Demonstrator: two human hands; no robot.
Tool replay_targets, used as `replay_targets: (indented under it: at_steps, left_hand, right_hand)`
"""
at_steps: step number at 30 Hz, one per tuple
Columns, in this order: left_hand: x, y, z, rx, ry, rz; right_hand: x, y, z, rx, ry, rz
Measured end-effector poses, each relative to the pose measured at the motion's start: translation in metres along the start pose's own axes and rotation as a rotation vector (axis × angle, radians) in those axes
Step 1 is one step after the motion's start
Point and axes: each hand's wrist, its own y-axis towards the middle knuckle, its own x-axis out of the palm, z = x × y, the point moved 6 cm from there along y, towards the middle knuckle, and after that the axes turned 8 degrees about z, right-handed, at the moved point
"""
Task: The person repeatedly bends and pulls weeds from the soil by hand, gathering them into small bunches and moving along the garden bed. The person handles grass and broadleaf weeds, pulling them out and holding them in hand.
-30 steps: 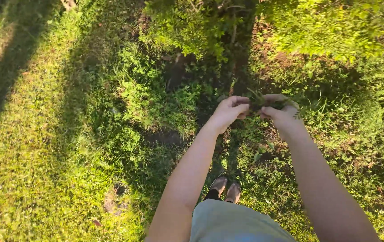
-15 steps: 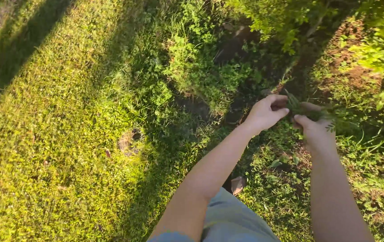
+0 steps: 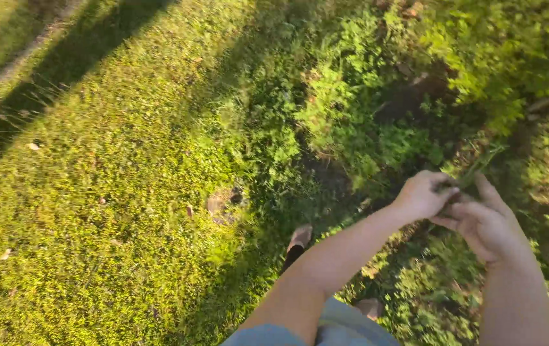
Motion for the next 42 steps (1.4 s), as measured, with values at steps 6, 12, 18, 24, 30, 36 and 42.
replay_targets:
  at_steps: [6,12,18,24,30,36,42]
  left_hand:
    - [-0.058,0.066,-0.059,-0.005,0.126,0.076]
    - [-0.143,0.091,-0.083,0.042,0.243,0.188]
    - [-0.23,0.061,-0.069,-0.255,0.09,0.107]
    - [-0.241,0.067,-0.116,-0.147,0.031,0.327]
    - [-0.265,0.062,-0.116,-0.168,0.165,0.306]
    - [-0.284,0.062,-0.13,-0.251,0.116,0.283]
    - [-0.309,0.055,-0.141,-0.303,-0.021,0.406]
  right_hand:
    - [0.058,0.081,0.014,-0.073,-0.297,0.14]
    - [0.139,0.14,0.02,-0.105,-0.398,0.068]
    - [0.203,0.149,0.013,-0.254,-0.563,0.166]
    - [0.232,0.17,0.023,-0.38,-0.404,0.144]
    - [0.251,0.174,0.027,-0.39,-0.482,0.1]
    - [0.27,0.157,0.017,-0.299,-0.579,0.163]
    - [0.288,0.163,0.033,-0.21,-0.65,0.136]
